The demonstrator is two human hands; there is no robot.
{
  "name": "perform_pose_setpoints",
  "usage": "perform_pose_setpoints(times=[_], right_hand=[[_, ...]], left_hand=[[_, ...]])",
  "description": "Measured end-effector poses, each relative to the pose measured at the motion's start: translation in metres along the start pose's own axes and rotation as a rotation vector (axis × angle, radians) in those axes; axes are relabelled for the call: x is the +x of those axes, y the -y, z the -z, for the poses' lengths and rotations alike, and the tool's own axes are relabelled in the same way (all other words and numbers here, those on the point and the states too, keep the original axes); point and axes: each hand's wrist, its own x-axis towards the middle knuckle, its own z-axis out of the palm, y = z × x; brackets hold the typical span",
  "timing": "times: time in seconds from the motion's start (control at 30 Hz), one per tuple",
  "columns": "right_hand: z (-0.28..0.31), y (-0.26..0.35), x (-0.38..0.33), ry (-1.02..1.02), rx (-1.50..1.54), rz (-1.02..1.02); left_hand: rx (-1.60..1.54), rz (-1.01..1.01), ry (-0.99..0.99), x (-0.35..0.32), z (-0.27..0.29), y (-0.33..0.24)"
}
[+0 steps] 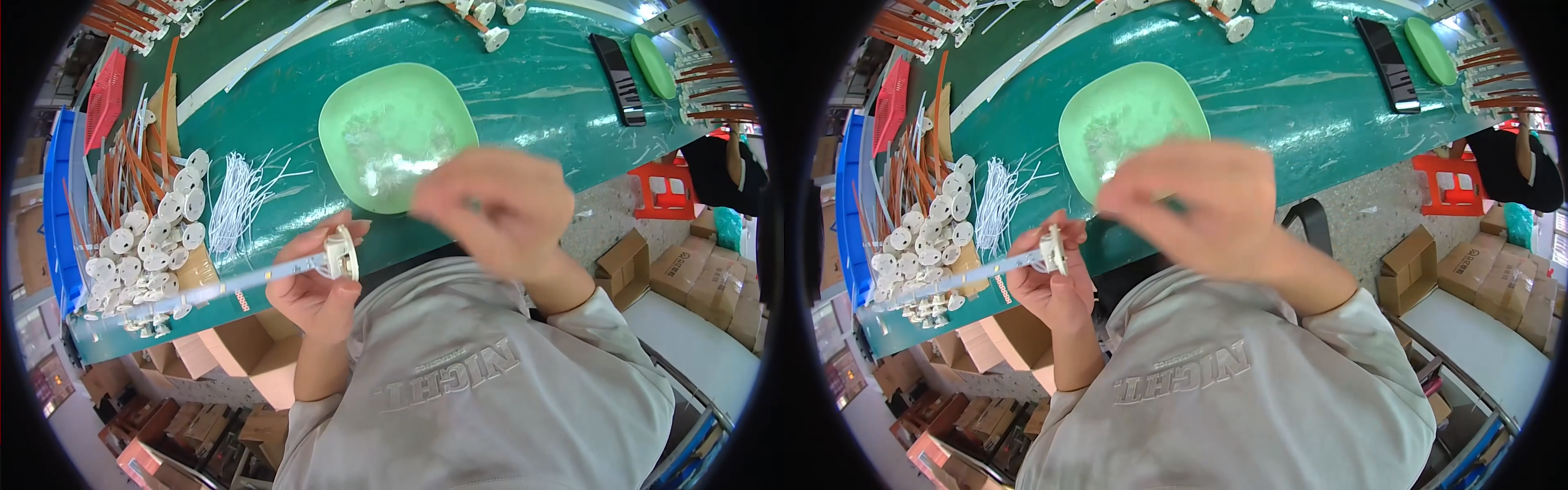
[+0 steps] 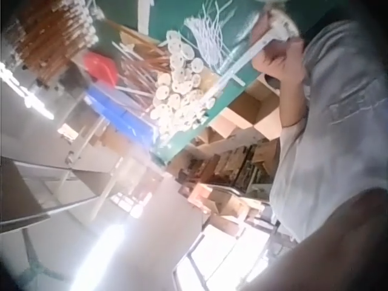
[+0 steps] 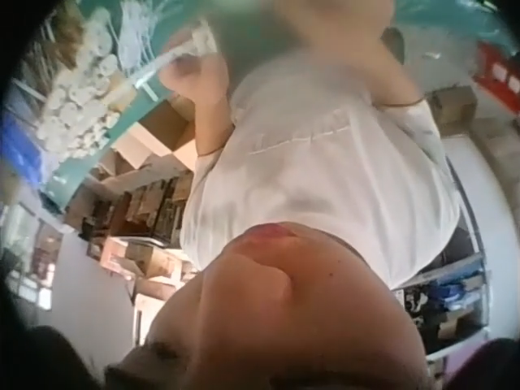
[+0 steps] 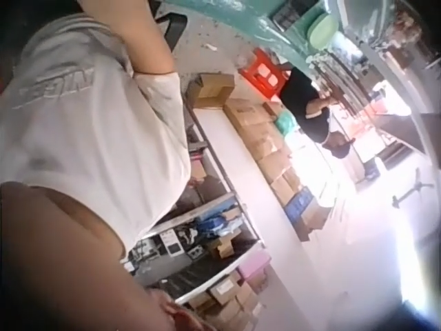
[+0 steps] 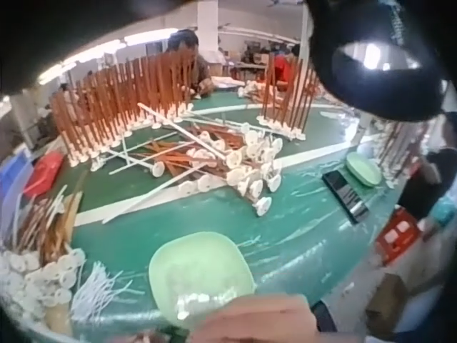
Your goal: Manually assembling LED light strips into plastic bases at a production workbench.
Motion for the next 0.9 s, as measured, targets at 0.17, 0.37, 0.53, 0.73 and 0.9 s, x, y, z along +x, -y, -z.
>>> perform_pose_setpoints(times=[0.17, 0.37, 0.53, 0.73, 0.9], right_hand=[[-0.023, 0.006, -0.039, 0.024, 0.471, 0.039], [-0.029, 0.001, -0.042, 0.000, 0.521, 0.085], [-0.030, 0.001, -0.044, 0.015, 0.484, 0.119], [-0.031, 0.001, -0.044, 0.052, 0.382, 0.232], [-0.023, 0.000, -0.043, 0.148, 0.436, 0.318]], left_hand=[[-0.150, -0.036, -0.041, -0.010, -0.017, -0.001], [-0.216, -0.032, -0.062, -0.018, -0.023, 0.001], [-0.184, 0.029, -0.080, -0.027, -0.026, -0.004], [-0.169, 0.124, -0.103, -0.026, -0.019, -0.009], [-0.219, -0.018, 0.122, -0.015, -0.016, -0.004]])
